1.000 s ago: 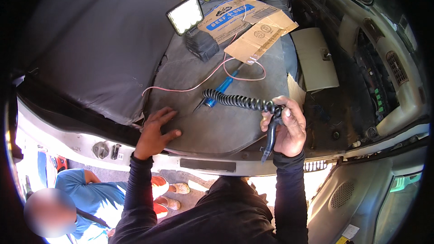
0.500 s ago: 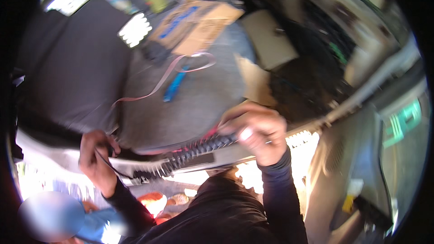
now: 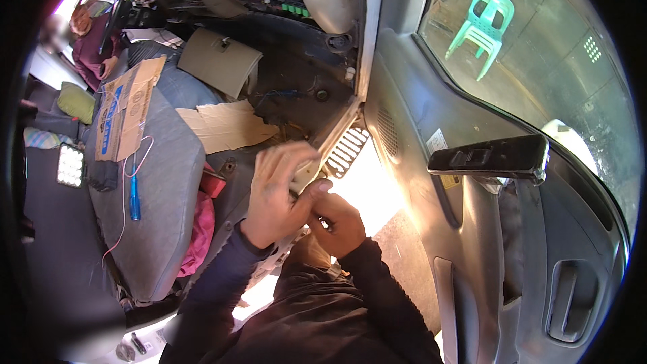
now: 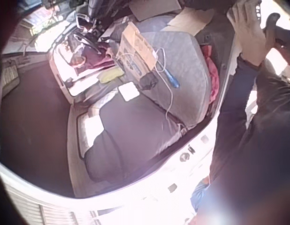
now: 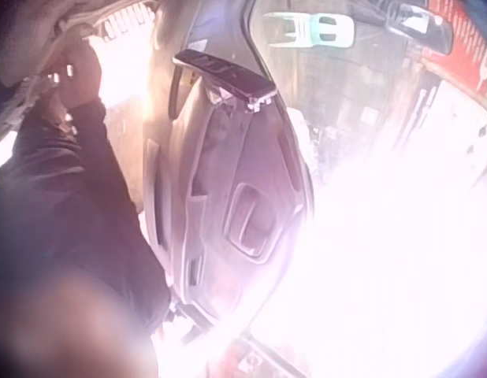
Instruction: The person works on the interior wiring of a car door panel. They strip wire ends, connect wires to a white connector, and use a soldering iron to secure the connections. The person then installs a door handle assembly into the door panel.
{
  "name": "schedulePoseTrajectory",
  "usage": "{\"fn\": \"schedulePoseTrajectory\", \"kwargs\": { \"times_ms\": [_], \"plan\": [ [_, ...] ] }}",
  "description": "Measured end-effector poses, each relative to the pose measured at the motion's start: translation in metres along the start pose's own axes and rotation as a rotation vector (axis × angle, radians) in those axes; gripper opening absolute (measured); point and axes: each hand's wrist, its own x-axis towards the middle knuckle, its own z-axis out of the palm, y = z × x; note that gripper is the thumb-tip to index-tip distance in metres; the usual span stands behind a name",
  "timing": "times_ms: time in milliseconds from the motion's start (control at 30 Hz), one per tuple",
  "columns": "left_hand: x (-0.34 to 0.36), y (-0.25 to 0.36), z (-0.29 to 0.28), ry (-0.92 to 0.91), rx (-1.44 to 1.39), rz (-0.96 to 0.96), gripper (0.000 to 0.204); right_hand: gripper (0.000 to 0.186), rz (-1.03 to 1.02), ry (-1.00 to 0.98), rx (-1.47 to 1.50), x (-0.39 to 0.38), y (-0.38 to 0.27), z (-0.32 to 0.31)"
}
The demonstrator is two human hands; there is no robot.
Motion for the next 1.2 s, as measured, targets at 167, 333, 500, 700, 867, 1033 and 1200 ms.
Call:
{"fn": "schedulePoseTrajectory", "kwargs": {
  "times_ms": [167, 333, 500, 700, 867, 1033, 1200],
  "plan": [
    [-0.011, -0.046, 0.058, -0.029, -0.702, -0.919, 0.046, 0.008, -0.15, 0.347, -0.563, 0.017, 0.034, -0.021],
    [-0.028, -0.092, 0.114, -0.368, -1.39, -1.168, 0.048, 0.011, -0.077, 0.262, -1.006, 0.059, 0.073, -0.028],
    [-0.012, -0.13, 0.159, -0.394, -1.404, -1.051, 0.038, 0.01, 0.074, 0.229, -1.18, 0.102, 0.104, -0.024],
    [0.003, -0.203, 0.218, -0.209, -1.76, -1.157, 0.039, 0.022, 0.193, 0.367, -0.939, 0.154, 0.157, -0.033],
    [0.023, -0.305, 0.321, 0.233, -1.328, -1.17, 0.03, 0.025, 0.527, 0.544, -0.474, 0.149, 0.213, -0.022],
    [0.053, -0.358, 0.407, 0.169, -0.216, -0.614, 0.029, 0.024, 0.735, 0.454, -0.451, 0.089, 0.237, 0.011],
    [0.072, -0.36, 0.415, 0.441, -0.95, -1.077, 0.028, 0.03, 0.851, 0.393, -0.37, 0.055, 0.232, 0.008]
  ]
}}
